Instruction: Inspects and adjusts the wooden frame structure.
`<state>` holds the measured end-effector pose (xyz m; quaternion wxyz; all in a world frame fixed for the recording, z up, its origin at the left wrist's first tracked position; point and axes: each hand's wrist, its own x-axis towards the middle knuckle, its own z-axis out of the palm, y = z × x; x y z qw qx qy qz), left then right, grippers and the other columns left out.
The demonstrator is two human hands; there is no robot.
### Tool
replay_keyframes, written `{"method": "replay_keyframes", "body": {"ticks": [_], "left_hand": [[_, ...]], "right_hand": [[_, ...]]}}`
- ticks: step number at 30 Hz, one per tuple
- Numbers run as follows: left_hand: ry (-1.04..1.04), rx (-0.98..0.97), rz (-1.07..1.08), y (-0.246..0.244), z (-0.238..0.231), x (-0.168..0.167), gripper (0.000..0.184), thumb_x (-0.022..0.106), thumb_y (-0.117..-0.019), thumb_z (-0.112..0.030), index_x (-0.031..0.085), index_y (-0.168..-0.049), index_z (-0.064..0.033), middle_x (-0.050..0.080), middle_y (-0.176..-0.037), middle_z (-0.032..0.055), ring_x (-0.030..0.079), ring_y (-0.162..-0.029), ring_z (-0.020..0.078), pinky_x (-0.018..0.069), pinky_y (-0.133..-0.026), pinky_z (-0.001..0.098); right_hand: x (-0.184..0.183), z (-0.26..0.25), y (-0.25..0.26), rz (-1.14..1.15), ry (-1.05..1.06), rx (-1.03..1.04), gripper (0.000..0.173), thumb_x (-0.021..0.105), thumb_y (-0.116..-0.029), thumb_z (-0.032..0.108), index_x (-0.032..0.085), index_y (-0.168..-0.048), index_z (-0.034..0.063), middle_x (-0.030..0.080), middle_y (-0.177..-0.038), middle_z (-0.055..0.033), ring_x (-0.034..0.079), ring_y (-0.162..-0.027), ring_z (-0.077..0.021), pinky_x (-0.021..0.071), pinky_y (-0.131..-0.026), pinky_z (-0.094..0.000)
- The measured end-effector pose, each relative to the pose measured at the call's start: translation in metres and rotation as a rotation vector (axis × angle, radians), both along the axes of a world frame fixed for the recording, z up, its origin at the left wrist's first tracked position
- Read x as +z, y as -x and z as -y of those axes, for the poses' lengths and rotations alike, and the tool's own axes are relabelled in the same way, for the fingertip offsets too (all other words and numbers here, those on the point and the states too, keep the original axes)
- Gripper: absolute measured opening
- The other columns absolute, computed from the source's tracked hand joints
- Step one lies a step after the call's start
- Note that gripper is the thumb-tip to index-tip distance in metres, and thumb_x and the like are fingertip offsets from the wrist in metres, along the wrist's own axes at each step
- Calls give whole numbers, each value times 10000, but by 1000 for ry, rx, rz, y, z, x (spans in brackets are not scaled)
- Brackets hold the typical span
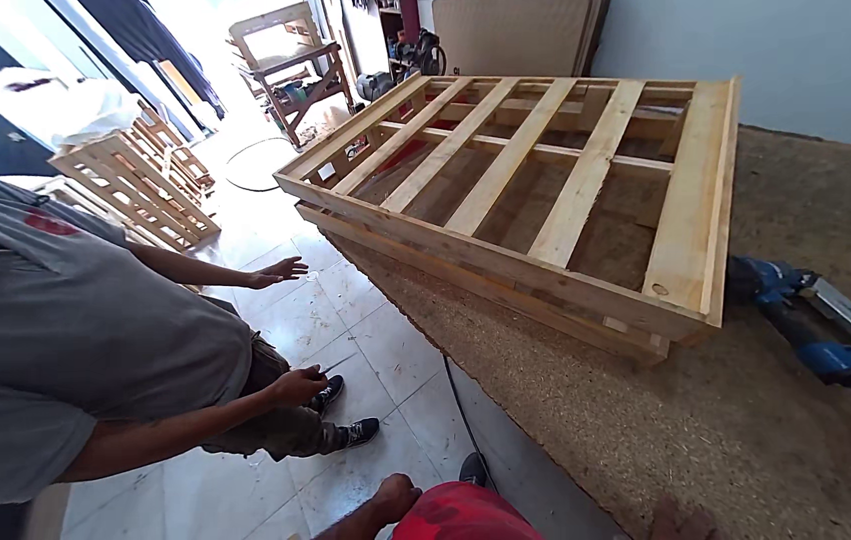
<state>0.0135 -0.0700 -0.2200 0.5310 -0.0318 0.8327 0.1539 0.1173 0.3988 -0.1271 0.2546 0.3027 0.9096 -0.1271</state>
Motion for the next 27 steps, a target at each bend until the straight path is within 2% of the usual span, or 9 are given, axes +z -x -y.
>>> {"method": "replay_keyframes", "body": {"ticks": [22, 27], "left_hand": [[12, 13, 8, -2, -2, 3, 553, 436, -1049, -491, 701, -1196, -29, 683, -1249, 218, 636, -1219, 368, 474, -1033, 608], [6, -23, -18, -4, 2, -7, 546, 439, -1056, -479, 703, -1197, -23, 684, -1255, 213, 634, -1226, 357, 470, -1049, 588]], "right_hand": [[-12, -7, -4, -3, -9, 27, 1342, 824, -709, 668, 127, -1633, -10, -10, -1640, -408, 33, -1514, -609, 156, -1196, -730], [-7, -4, -3, -11, 3, 7, 1336, 852, -705, 634, 117, -1647, 39, -29, -1648, -394, 27, -1516, -608, 181, -1181, -745]]}}
